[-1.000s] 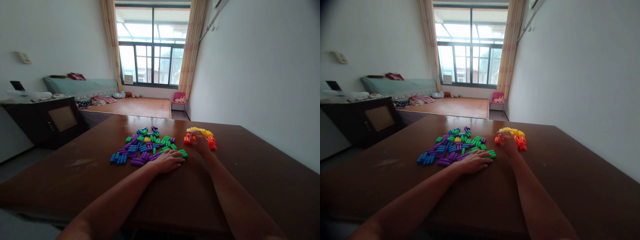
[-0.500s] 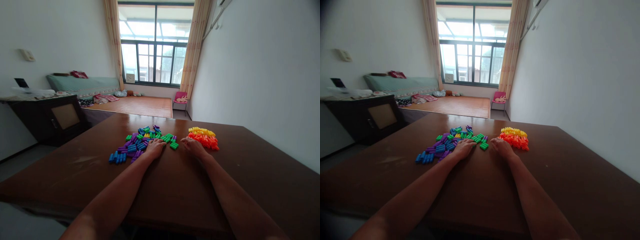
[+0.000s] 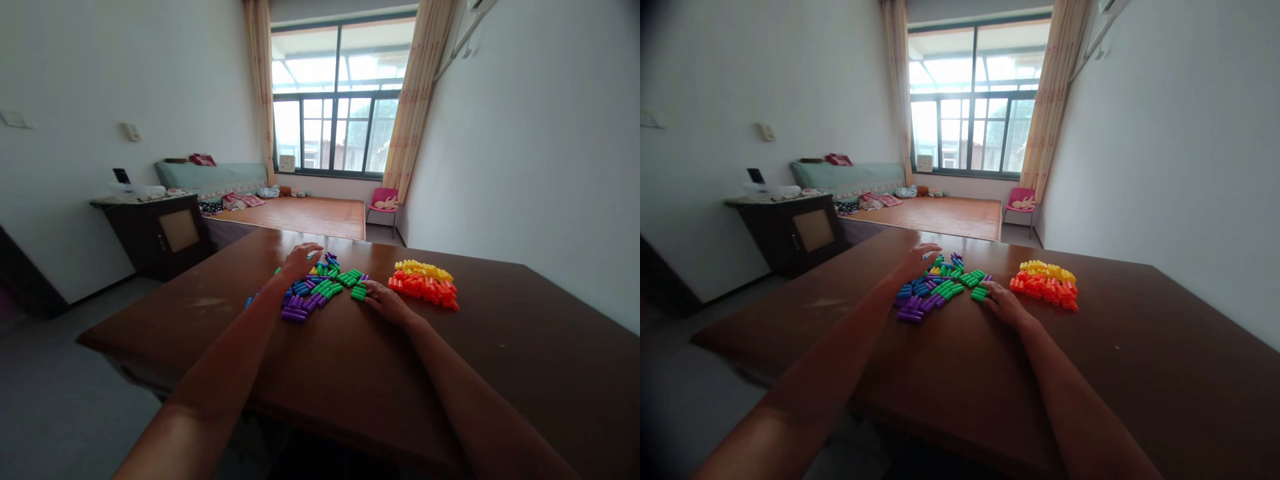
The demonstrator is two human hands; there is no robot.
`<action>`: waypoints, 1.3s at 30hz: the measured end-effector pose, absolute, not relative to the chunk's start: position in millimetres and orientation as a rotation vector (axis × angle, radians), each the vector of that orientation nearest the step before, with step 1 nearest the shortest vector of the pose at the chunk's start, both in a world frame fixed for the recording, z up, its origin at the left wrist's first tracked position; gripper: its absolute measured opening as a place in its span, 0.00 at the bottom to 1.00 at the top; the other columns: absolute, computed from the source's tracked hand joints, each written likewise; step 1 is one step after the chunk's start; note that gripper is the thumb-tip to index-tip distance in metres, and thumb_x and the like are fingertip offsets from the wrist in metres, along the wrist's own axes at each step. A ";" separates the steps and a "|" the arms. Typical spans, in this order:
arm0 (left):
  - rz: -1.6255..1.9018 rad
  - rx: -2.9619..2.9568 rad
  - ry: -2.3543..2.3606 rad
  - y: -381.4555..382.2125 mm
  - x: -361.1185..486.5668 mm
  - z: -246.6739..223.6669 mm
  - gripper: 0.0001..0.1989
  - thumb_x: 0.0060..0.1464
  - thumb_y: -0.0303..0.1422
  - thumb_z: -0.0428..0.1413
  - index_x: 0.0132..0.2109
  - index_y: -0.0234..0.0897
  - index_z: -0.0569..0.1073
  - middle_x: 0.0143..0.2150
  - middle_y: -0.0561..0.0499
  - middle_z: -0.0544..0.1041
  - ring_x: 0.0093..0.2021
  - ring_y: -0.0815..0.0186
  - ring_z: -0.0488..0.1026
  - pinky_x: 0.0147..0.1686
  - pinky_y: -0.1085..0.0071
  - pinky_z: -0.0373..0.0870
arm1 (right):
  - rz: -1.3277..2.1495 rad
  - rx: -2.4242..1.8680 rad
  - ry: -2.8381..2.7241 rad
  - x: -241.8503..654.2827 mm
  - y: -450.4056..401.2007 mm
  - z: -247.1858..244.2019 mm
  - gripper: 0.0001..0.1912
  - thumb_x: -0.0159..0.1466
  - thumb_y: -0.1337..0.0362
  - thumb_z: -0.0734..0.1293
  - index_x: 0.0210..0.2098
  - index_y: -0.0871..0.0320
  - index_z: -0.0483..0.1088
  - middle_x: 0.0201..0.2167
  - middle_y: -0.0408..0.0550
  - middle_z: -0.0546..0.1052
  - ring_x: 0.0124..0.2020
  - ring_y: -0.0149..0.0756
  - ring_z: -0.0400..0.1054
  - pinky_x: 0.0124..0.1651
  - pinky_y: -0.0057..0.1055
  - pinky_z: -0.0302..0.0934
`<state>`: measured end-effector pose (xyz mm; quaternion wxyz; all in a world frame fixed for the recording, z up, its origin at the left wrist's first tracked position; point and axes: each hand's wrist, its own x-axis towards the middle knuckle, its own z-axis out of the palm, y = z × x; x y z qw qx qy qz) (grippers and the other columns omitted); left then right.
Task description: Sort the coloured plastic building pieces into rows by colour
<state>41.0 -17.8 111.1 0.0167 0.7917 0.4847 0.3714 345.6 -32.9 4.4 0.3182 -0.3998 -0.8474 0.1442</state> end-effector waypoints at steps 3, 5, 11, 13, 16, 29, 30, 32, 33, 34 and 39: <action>0.845 2.582 1.481 -33.1 -12.9 104.5 0.21 0.59 0.47 0.52 0.54 0.44 0.75 0.58 0.49 0.73 0.60 0.58 0.66 0.60 0.60 0.62 | 0.357 -1.087 -2.226 348.1 -30.6 3.5 0.24 0.64 0.60 0.62 0.60 0.54 0.63 0.56 0.53 0.71 0.43 0.38 0.73 0.50 0.39 0.67; 0.598 2.632 1.560 -53.1 -48.8 90.2 0.25 0.53 0.52 0.56 0.56 0.50 0.73 0.63 0.51 0.68 0.65 0.53 0.59 0.64 0.53 0.55 | 0.321 -1.130 -2.218 348.5 -30.9 5.8 0.23 0.65 0.59 0.61 0.59 0.54 0.64 0.55 0.54 0.72 0.43 0.38 0.73 0.51 0.39 0.67; 0.292 2.491 1.666 -106.8 -91.9 48.1 0.47 0.43 0.58 0.60 0.68 0.57 0.54 0.72 0.51 0.49 0.70 0.46 0.46 0.63 0.44 0.51 | 0.128 -1.207 -2.170 344.6 -36.8 5.1 0.21 0.64 0.55 0.62 0.55 0.55 0.69 0.52 0.55 0.75 0.48 0.44 0.71 0.53 0.41 0.64; 0.327 2.513 1.637 -111.2 -79.3 41.5 0.49 0.43 0.59 0.60 0.69 0.56 0.51 0.73 0.50 0.46 0.70 0.46 0.44 0.65 0.46 0.47 | 0.112 -1.204 -2.175 344.0 -35.8 0.0 0.21 0.63 0.54 0.64 0.53 0.55 0.70 0.51 0.54 0.75 0.49 0.46 0.70 0.54 0.42 0.63; 0.319 2.517 1.618 -107.4 -48.5 36.8 0.48 0.45 0.61 0.57 0.69 0.55 0.50 0.74 0.49 0.43 0.71 0.46 0.42 0.65 0.44 0.44 | 0.169 -1.253 -2.138 342.5 -30.4 -3.9 0.19 0.61 0.56 0.66 0.49 0.55 0.72 0.48 0.53 0.77 0.47 0.45 0.71 0.54 0.43 0.64; 0.377 2.616 1.667 -73.9 38.4 43.4 0.35 0.48 0.61 0.52 0.53 0.40 0.69 0.61 0.40 0.65 0.64 0.44 0.55 0.61 0.42 0.48 | 0.159 -1.214 -2.179 256.8 -93.3 6.6 0.14 0.60 0.59 0.68 0.45 0.55 0.73 0.46 0.53 0.74 0.48 0.42 0.68 0.53 0.41 0.62; 0.391 2.618 1.642 -71.7 38.5 43.9 0.34 0.47 0.61 0.53 0.51 0.39 0.69 0.59 0.39 0.66 0.62 0.45 0.58 0.61 0.43 0.50 | 0.135 -1.218 -2.191 256.5 -98.8 6.1 0.14 0.60 0.61 0.68 0.45 0.55 0.73 0.47 0.53 0.74 0.50 0.43 0.67 0.55 0.42 0.61; 0.469 2.645 1.597 -68.3 36.3 42.0 0.32 0.47 0.60 0.54 0.48 0.39 0.70 0.56 0.40 0.69 0.59 0.47 0.62 0.59 0.45 0.53 | 0.134 -1.219 -2.196 262.9 -108.0 6.8 0.12 0.59 0.64 0.68 0.43 0.55 0.72 0.47 0.53 0.73 0.51 0.43 0.66 0.55 0.42 0.61; 0.529 2.667 1.579 -66.9 34.4 39.8 0.31 0.48 0.59 0.54 0.47 0.40 0.71 0.55 0.41 0.70 0.58 0.47 0.63 0.58 0.47 0.54 | 0.150 -1.212 -2.195 269.1 -112.3 7.6 0.11 0.59 0.64 0.68 0.42 0.55 0.72 0.47 0.52 0.73 0.50 0.42 0.66 0.55 0.42 0.61; 0.602 2.691 1.567 -65.5 32.2 37.2 0.29 0.49 0.59 0.54 0.47 0.40 0.71 0.54 0.41 0.71 0.57 0.48 0.64 0.58 0.49 0.55 | 0.168 -1.204 -2.195 277.1 -116.7 8.5 0.11 0.58 0.64 0.69 0.42 0.54 0.72 0.47 0.51 0.72 0.50 0.41 0.66 0.55 0.41 0.61; 0.705 2.728 1.516 -57.2 24.0 26.9 0.25 0.51 0.56 0.55 0.48 0.44 0.73 0.52 0.46 0.74 0.55 0.51 0.66 0.56 0.54 0.56 | 0.172 -1.315 -2.146 336.1 -134.9 7.2 0.11 0.56 0.64 0.69 0.40 0.54 0.71 0.46 0.49 0.73 0.47 0.40 0.68 0.53 0.38 0.62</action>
